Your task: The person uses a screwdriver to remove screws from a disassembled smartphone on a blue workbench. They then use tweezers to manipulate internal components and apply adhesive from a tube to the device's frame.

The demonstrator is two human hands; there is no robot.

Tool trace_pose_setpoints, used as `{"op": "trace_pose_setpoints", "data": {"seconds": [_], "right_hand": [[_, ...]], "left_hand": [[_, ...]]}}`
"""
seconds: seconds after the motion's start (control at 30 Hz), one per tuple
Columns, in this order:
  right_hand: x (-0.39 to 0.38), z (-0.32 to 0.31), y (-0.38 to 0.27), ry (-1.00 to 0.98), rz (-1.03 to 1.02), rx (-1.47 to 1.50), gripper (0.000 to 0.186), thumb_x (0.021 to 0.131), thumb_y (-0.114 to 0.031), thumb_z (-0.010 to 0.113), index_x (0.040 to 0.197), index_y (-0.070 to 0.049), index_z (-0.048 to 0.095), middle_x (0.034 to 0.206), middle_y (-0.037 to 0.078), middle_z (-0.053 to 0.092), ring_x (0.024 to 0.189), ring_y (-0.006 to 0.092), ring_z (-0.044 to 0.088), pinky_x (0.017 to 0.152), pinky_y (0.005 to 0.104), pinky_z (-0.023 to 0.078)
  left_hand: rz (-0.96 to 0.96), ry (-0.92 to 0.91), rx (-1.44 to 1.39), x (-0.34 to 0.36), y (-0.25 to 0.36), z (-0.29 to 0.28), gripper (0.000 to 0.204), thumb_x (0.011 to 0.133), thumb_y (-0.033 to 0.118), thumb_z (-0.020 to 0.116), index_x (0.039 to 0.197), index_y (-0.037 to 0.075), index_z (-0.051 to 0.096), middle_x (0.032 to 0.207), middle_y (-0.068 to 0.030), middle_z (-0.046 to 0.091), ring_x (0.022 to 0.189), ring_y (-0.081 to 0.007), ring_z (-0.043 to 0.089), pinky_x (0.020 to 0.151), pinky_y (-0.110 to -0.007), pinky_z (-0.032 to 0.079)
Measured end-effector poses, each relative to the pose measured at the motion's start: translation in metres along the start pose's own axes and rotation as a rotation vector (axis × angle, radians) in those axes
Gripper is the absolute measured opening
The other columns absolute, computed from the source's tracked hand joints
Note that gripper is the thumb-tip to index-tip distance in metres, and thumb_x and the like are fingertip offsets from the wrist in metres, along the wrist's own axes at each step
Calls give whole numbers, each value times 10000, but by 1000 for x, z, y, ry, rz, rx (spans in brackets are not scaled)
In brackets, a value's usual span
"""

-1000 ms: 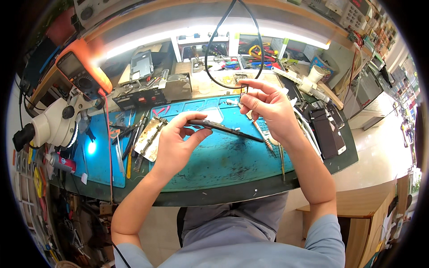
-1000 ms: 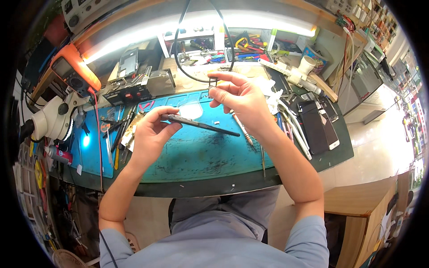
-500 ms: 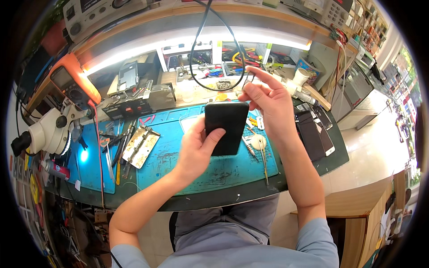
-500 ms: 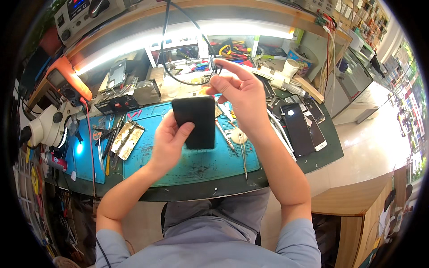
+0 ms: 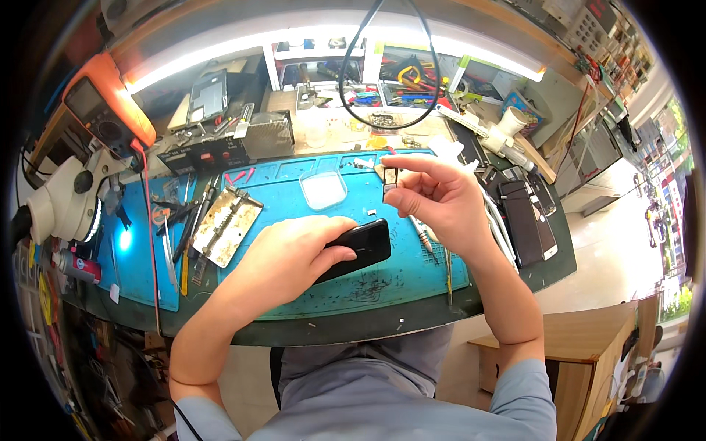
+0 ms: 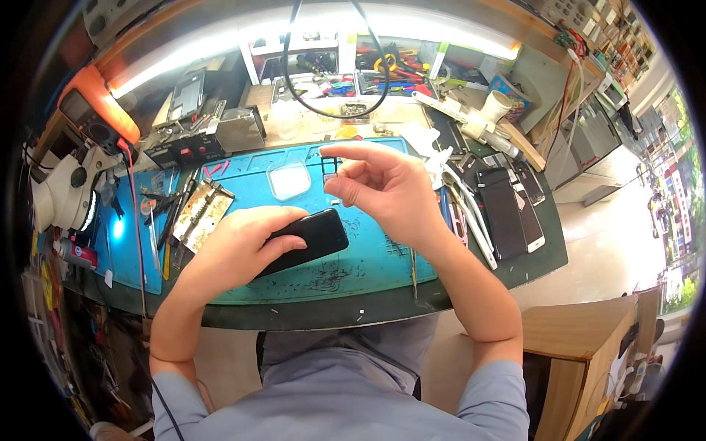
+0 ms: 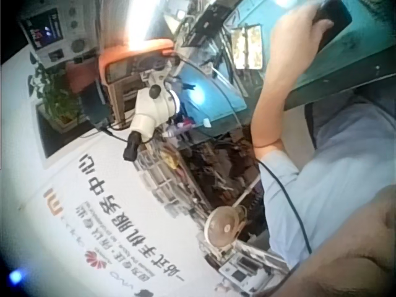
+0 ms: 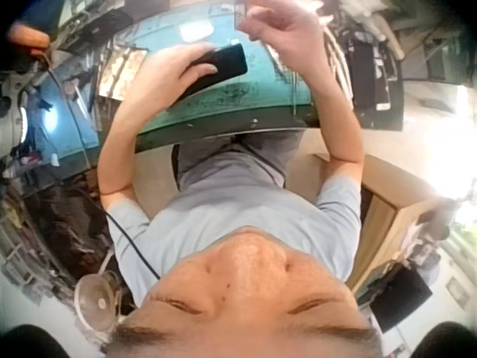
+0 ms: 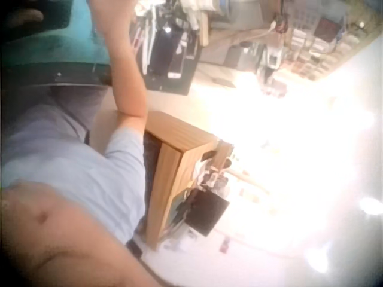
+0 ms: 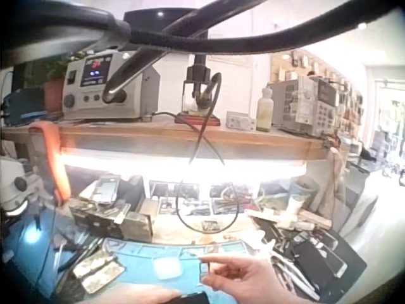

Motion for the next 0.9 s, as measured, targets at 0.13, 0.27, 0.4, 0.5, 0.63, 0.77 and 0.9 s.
{"op": "trace_pose_setpoints", "data": {"seconds": [0.13,0.27,0.4,0.5,0.63,0.77,0.9], "right_hand": [[-1,9,11,-35,40,-109,362,945,-126,817,1302,-100,759,907,4,771,792,40,664,706,228,523],[0,14,5,-73,-17,-329,407,924,-57,827,1319,-43,728,896,-5,718,806,57,636,742,225,523],[-2,23,-6,-120,-167,-379,355,906,-43,833,1255,-36,768,909,2,732,802,64,637,726,239,526],[-4,25,-17,-110,-266,-353,340,889,-34,840,1224,-40,784,910,18,746,798,75,652,698,252,529],[-5,32,-23,-154,-332,-438,350,874,-66,835,1213,-145,802,871,11,761,765,133,692,646,293,549],[-4,35,-21,-181,-304,-470,355,870,-65,835,1211,-152,801,876,11,763,779,138,698,654,297,553],[-4,35,-21,-172,-287,-479,346,856,-14,846,1195,-70,800,883,40,761,776,102,680,652,264,534]], "left_hand": [[-5,47,-30,-3,-4,-3,312,950,189,761,1218,43,695,989,-174,734,891,-372,710,769,-419,558],[0,96,5,-8,-5,-4,311,939,195,770,1208,56,697,978,-161,737,859,-362,718,738,-417,559],[-9,94,27,-13,-1,-4,310,931,202,776,1198,64,701,986,-150,744,863,-357,721,736,-418,562],[6,110,43,-14,1,-3,306,929,206,777,1191,65,704,993,-145,748,864,-354,725,736,-415,566],[26,120,52,-14,3,-4,298,931,206,775,1181,61,702,990,-142,747,854,-349,726,725,-411,569],[23,100,68,-14,3,-1,287,933,204,771,1171,61,699,973,-138,741,841,-351,722,706,-414,566],[30,100,69,-13,3,0,275,935,205,767,1160,62,697,963,-135,737,841,-355,718,703,-420,562]]}}
Point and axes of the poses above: each hand's wrist, its own x-axis towards the middle knuckle, its own z-axis out of the palm, y = z × x, the point moved 10 cm from there along x, towards the middle knuckle
